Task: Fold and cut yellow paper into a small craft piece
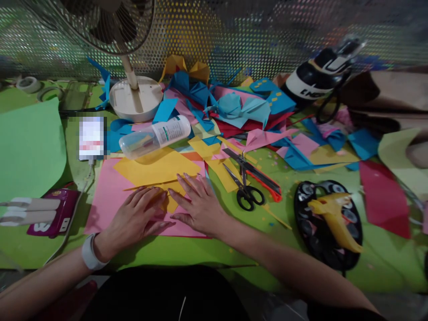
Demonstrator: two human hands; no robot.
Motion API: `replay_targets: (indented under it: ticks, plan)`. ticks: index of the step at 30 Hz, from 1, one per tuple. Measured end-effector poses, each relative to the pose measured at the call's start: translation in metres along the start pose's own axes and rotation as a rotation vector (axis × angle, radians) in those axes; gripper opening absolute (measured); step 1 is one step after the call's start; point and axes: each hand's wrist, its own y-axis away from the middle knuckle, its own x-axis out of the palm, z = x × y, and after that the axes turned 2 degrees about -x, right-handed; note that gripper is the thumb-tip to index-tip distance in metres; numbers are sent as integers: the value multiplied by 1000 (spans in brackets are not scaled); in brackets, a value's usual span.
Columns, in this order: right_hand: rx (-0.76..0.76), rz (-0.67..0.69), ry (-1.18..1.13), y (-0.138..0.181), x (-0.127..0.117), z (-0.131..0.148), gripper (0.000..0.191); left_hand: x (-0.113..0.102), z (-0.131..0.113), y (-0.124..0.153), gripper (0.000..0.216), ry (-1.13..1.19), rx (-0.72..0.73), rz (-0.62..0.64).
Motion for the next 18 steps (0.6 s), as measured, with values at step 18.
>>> replay_targets:
  ticks: [18]
  plan:
    - [46,-118,-24,-5,-26,-5,37,2,-4,-5,71,-146,47,8]
